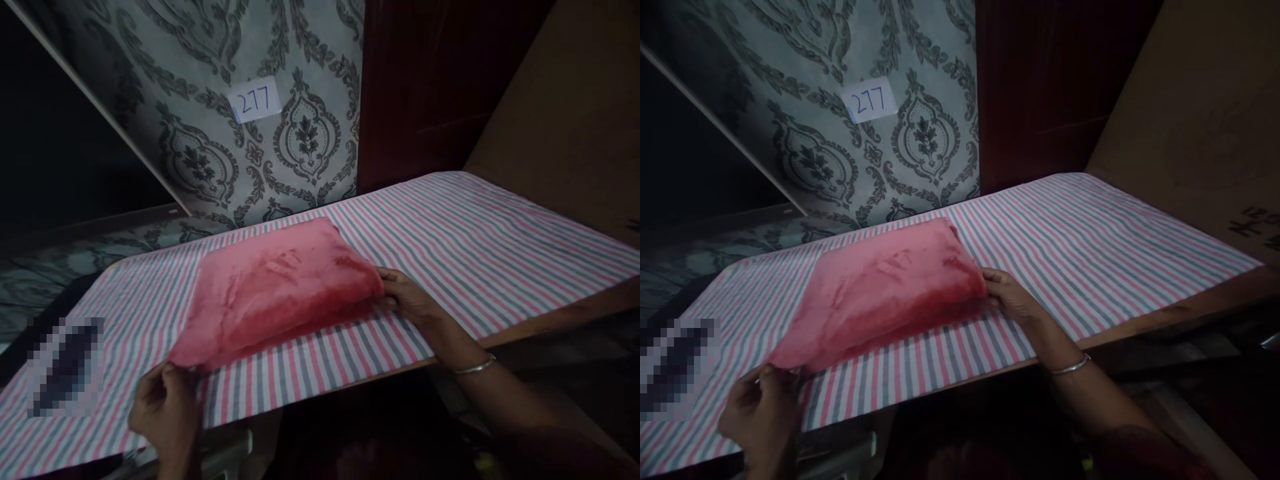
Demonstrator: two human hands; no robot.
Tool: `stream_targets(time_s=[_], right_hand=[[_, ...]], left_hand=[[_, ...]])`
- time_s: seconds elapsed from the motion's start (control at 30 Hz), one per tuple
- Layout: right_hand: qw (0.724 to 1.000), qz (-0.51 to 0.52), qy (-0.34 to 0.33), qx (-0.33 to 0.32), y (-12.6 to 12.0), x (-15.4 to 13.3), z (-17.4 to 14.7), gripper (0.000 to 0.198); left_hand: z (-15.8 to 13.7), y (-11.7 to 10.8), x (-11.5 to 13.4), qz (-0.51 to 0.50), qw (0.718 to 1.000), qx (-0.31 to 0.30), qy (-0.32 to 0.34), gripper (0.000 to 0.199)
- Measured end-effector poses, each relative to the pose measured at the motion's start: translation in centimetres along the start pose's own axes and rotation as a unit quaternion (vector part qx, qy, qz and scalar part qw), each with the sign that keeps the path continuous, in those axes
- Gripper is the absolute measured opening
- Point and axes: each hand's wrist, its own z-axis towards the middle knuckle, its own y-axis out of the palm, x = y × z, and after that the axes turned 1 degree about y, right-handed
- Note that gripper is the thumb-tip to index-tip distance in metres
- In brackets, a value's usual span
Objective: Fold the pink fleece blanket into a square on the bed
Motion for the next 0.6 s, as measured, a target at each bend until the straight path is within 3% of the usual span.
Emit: stream_targets(time_s=[0.1,0.2,0.37,0.5,0.6], right_hand=[[1.000,0.003,-0.003,0.014,-0.1,0.0,-0.1,0.024],[0.999,-0.039,0.011,-0.010,-0.3,0.2,-0.4,0.022],[0.994,-0.097,0.007,-0.052,-0.6,0.3,-0.6,0.033],[0.991,-0.118,-0.006,-0.055,-0.3,0.4,-0.1,0.036],[0.995,-0.098,-0.028,-0.007,-0.1,0.5,0.3,0.032]], left_hand=[[0.2,0.2,-0.2,-0.087,0.991,0.007,-0.099,0.021],[0.6,0.1,-0.7,-0.126,0.982,-0.019,-0.141,0.023],[0.7,-0.4,-1.1,-0.095,0.984,-0.132,-0.071,0.030],[0.6,-0.4,-1.1,-0.063,0.990,-0.125,-0.021,0.039],[0.6,-0.2,-1.4,-0.034,0.995,-0.091,0.032,0.040]])
